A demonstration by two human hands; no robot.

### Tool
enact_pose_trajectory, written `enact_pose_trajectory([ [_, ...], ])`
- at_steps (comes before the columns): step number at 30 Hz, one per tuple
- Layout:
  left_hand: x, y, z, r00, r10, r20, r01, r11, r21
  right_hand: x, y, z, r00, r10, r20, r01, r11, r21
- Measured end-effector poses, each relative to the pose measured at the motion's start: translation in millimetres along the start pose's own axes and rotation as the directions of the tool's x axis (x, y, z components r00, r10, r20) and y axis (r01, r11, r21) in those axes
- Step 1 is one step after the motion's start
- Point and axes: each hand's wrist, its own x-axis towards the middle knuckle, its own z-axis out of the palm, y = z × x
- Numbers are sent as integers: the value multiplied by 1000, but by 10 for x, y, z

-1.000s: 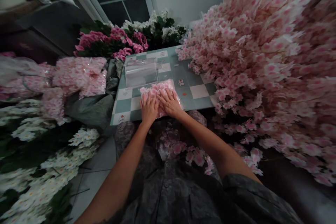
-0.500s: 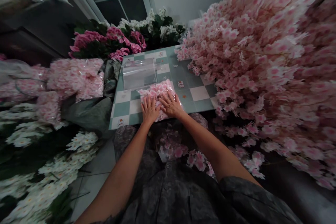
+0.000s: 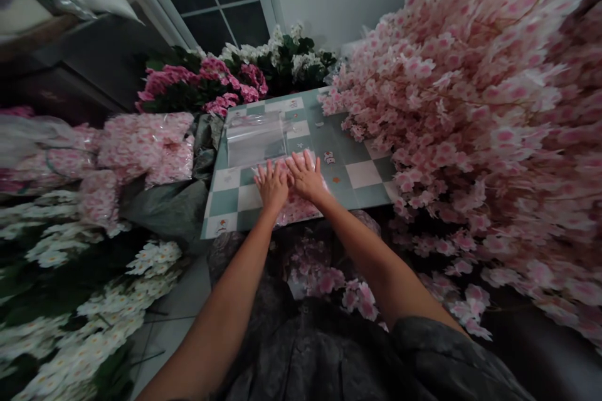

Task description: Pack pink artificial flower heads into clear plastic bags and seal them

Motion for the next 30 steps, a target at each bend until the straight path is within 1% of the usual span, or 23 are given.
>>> enact_pose_trajectory([
  [2,80,72,79,994,-49,97,45,998,47,109,-20,78,999,-26,48,25,1000,11],
  [4,111,47,155,988,-78,129,68,994,83,153,-16,159,996,-32,87,30,999,16],
  [7,108,-63,227,991,-58,117,45,993,109,150,2,233,995,-24,94,24,1000,2],
  [10,101,-131,261,990,-54,132,35,989,145,140,1,243,994,-19,112,21,1000,-20],
  [18,83,-124,311,984,-82,159,41,968,248,153,16,296,993,-11,119,16,999,-38],
  [23,66,-122,318,984,-79,158,37,968,250,137,35,347,995,-11,95,17,998,-53],
  [30,57,-162,371,986,-60,153,25,974,224,118,56,369,995,-24,95,28,999,-41],
])
